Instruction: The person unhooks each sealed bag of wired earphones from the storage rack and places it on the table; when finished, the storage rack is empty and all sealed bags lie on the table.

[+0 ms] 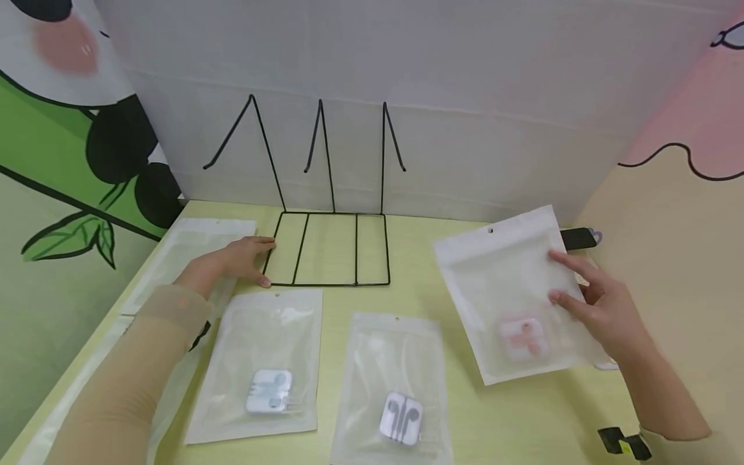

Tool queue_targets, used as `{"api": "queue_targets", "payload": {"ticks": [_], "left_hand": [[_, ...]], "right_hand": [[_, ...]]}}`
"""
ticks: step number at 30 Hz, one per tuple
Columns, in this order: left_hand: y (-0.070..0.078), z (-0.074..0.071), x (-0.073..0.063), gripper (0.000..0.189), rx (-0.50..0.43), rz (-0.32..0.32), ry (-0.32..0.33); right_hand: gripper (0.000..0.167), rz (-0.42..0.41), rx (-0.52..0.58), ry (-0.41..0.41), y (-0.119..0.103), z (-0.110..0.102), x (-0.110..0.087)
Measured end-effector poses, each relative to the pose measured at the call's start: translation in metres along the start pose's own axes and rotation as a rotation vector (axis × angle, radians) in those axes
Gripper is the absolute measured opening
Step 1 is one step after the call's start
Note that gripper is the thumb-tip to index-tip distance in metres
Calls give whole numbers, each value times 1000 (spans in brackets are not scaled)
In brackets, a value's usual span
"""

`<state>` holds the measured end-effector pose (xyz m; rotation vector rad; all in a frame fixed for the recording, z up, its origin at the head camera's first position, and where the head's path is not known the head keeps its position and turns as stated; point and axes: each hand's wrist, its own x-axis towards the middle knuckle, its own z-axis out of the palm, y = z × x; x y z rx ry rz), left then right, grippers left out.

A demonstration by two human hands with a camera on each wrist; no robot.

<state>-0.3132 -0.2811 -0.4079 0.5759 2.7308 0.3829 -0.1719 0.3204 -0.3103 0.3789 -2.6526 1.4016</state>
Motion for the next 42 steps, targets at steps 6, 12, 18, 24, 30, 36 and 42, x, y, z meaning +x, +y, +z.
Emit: {"api": "queue_targets", "payload": {"ticks": [6,12,18,24,30,36,42], "left_hand": [[2,3,4,102,-4,-1,-9],[7,0,4,101,-12,-18,-8],[7,0,6,101,0,-23,-11],[6,0,8,102,7,-21,-11],[8,-2,7,102,4,-38,-9],[9,-2,6,101,3,-53,-10],[11,-3,8,101,-1,-46,-6]], "right_hand": [[63,231,-23,-31,25,-3,-16],[65,346,-83,-60,58,0,-23],[66,247,-219,-82,77,7,-22],[70,155,-367,-151,94,7,-15],[75,64,-436,-279,105,2,-10],[80,-3,-472,-405,113,3,-6],[80,4,-465,-473,121,3,1]]}}
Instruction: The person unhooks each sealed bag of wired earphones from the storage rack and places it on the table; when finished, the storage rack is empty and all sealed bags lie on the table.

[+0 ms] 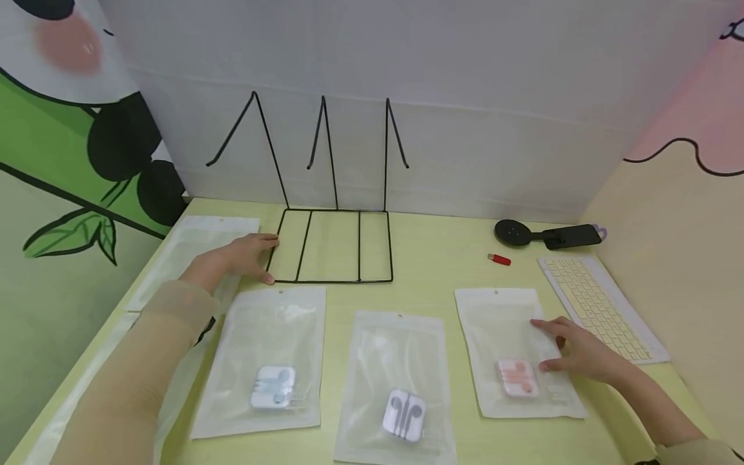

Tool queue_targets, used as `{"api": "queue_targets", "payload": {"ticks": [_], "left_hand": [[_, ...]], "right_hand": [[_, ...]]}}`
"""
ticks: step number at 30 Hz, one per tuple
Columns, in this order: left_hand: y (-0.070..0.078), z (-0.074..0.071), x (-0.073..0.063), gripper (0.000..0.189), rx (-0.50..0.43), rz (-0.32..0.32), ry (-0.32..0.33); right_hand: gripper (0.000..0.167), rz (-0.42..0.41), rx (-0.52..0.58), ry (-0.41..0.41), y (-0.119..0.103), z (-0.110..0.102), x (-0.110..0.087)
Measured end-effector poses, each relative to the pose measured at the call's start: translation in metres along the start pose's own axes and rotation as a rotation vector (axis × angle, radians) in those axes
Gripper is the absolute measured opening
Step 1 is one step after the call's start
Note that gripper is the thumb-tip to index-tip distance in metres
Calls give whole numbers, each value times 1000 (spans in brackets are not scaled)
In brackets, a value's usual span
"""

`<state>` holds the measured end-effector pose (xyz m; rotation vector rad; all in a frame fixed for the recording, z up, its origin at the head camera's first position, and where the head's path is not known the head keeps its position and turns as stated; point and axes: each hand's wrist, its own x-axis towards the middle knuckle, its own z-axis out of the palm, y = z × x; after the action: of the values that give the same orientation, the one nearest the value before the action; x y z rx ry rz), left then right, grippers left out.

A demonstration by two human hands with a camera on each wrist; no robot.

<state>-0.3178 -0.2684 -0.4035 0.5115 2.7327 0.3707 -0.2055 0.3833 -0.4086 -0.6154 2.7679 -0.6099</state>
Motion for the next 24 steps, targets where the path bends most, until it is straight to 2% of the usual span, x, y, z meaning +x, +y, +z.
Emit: {"api": "queue_targets", "payload": {"ticks": [8,15,19,24], "left_hand": [[-1,5,6,99,-2,13,-6],[-3,3,8,98,19,18,5],[-2,1,8,96,71,18,8],[4,-11,6,95,81,-26,39]], "right_hand": [[78,-11,21,-69,4,-2,3],[79,36,-3,-95,-1,-15,8],[79,32,-28,-59,-9,-36,13],[81,1,-97,30,-30,-68,25]]}}
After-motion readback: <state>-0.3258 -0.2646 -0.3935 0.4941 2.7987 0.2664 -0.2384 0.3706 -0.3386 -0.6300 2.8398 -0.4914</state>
